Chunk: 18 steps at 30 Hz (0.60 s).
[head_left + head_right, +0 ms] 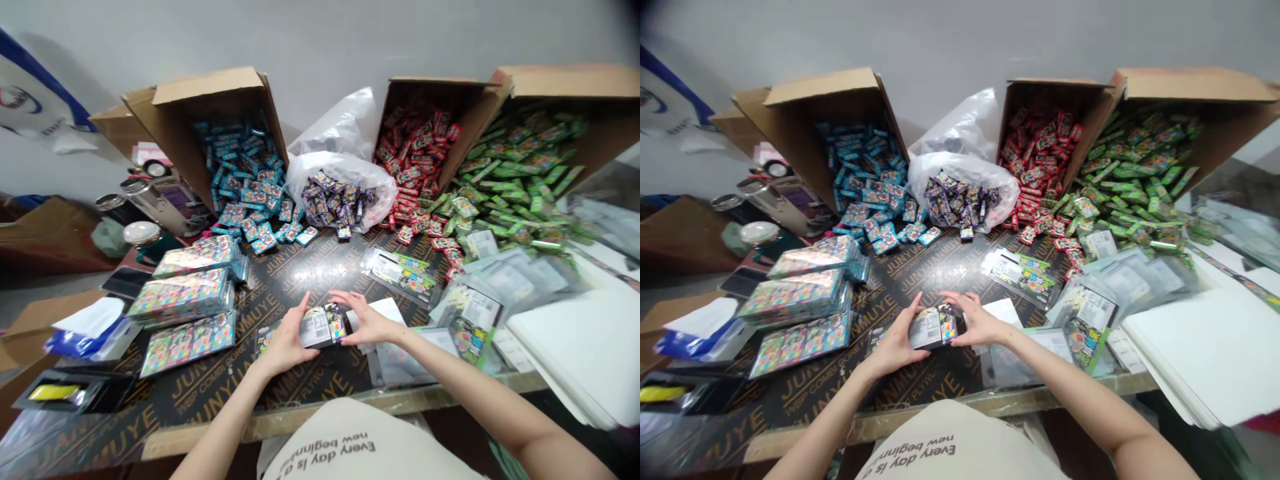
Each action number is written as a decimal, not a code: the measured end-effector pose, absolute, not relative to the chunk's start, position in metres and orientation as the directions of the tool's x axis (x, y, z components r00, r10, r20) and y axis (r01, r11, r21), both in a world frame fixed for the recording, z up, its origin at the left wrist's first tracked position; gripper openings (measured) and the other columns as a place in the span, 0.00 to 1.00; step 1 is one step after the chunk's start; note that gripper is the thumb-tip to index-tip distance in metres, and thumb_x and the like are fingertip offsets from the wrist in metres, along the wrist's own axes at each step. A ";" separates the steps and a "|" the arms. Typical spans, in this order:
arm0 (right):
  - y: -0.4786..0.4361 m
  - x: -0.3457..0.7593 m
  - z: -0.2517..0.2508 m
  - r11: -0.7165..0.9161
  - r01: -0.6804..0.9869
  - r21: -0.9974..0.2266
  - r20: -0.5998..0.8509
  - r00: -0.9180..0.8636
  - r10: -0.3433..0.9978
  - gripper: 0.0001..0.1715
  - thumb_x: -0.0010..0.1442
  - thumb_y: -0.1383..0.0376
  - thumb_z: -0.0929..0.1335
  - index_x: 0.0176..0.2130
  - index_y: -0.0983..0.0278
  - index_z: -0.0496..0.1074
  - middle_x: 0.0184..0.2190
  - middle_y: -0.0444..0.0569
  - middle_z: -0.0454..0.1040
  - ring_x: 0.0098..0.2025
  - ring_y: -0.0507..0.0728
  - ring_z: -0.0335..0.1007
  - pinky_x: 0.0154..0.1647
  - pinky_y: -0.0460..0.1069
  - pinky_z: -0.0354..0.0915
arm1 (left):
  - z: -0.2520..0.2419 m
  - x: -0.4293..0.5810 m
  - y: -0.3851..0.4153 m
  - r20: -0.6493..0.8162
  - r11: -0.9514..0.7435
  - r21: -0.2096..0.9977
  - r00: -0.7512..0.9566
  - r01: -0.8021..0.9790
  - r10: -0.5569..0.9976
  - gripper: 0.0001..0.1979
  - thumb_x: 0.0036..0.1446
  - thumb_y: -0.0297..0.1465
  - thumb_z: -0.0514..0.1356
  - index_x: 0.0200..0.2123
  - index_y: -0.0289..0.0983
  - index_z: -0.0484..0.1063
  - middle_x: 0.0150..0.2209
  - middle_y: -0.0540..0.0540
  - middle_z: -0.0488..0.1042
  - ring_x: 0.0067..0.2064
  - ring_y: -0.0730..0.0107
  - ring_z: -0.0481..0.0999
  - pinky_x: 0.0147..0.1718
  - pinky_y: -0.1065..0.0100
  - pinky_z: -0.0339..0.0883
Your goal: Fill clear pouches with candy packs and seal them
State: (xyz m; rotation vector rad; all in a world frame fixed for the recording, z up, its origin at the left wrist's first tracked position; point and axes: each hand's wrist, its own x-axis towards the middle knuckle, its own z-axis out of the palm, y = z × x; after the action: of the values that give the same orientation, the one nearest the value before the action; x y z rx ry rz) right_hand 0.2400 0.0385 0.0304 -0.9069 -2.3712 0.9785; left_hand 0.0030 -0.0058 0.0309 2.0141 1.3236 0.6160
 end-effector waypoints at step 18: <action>0.209 0.373 0.030 -0.011 0.969 -0.247 0.128 0.044 0.991 0.27 0.55 0.64 0.65 0.54 0.70 0.59 0.49 0.64 0.65 0.54 0.66 0.57 0.50 0.60 0.54 | -0.015 -0.001 0.002 0.038 -0.344 0.549 0.388 0.762 0.921 0.49 0.40 0.27 0.60 0.62 0.42 0.36 0.52 0.42 0.61 0.52 0.57 0.62 0.51 0.54 0.55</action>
State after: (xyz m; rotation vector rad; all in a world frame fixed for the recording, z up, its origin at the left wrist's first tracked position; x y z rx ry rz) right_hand 0.3732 0.2091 0.0304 -2.0572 -2.0002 0.1187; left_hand -0.0011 0.0016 -0.0147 2.2059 1.4454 0.4782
